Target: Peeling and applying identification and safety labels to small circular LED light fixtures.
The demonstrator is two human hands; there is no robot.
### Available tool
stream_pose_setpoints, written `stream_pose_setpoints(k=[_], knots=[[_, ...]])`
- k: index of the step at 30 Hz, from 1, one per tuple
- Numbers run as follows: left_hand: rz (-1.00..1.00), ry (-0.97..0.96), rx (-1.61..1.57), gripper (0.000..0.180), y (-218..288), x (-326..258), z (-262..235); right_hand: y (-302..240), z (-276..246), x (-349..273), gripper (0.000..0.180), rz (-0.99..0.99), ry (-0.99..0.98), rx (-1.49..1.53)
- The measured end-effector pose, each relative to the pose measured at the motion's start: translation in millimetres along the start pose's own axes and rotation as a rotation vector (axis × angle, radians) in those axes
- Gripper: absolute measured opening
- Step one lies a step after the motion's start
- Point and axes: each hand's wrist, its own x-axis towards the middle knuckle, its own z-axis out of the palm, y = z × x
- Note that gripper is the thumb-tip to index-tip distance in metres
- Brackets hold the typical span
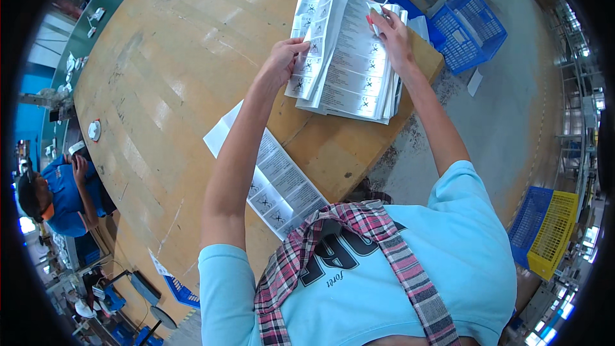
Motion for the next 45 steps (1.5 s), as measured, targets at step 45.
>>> stream_pose_setpoints(k=[45], knots=[[1.112,0.211,1.383,0.043,-40,-102,99,19,83,52,0.069,-0.648,-0.17,-1.157]])
